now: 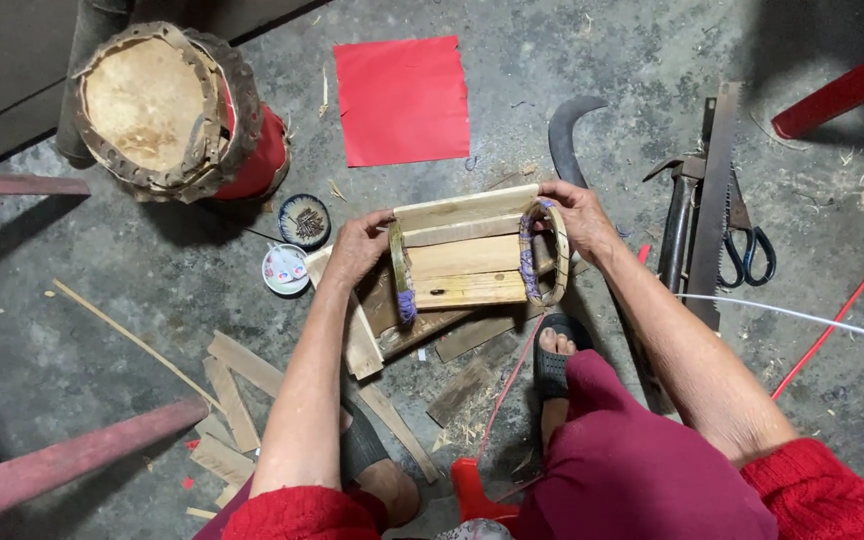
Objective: The person assembles a small wooden box by placing slats into a frame, inserting nails, and hammering them in. They rotate the box to work on different sides and secure the slats with a hammer.
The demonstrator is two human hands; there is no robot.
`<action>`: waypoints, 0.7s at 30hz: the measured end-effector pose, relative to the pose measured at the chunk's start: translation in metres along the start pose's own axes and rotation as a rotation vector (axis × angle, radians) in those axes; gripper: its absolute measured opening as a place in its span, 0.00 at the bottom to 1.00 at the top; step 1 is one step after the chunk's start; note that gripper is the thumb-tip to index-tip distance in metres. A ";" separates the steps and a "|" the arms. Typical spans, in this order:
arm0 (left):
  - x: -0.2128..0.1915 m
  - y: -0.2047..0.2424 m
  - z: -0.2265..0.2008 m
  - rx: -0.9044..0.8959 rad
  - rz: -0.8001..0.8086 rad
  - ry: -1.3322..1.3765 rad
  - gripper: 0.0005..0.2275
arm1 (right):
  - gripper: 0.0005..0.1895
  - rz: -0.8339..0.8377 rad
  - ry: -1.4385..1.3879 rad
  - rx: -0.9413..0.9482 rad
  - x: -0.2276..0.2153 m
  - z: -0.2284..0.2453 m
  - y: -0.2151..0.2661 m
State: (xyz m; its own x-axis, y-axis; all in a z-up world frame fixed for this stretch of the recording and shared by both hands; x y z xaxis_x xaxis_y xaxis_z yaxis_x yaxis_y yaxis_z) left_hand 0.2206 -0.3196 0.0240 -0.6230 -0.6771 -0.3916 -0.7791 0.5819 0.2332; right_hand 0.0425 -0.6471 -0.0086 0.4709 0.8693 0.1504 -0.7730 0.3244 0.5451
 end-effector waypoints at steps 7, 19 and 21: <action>-0.002 0.007 -0.015 0.011 -0.055 -0.049 0.10 | 0.15 -0.001 -0.006 -0.003 -0.002 -0.001 0.015; 0.011 0.007 0.012 -0.050 -0.045 -0.137 0.05 | 0.10 -0.031 0.035 -0.030 0.006 0.004 0.021; 0.013 0.018 0.019 -0.161 0.024 -0.199 0.07 | 0.10 -0.069 0.092 0.029 -0.001 -0.023 0.007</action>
State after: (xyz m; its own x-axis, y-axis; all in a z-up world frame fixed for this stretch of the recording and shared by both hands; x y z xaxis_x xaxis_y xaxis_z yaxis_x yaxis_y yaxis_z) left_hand 0.1995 -0.3094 0.0064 -0.6276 -0.5527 -0.5483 -0.7754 0.5068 0.3767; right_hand 0.0269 -0.6374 -0.0235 0.4804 0.8763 0.0359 -0.7270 0.3749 0.5753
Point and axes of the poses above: each hand's wrist, its own y-axis away from the middle knuckle, its own x-axis out of the palm, z = x × y, the point moved 7 cm from there along -y, towards the middle knuckle, and after that the axes turned 8 degrees about x, right-handed, at the moved point
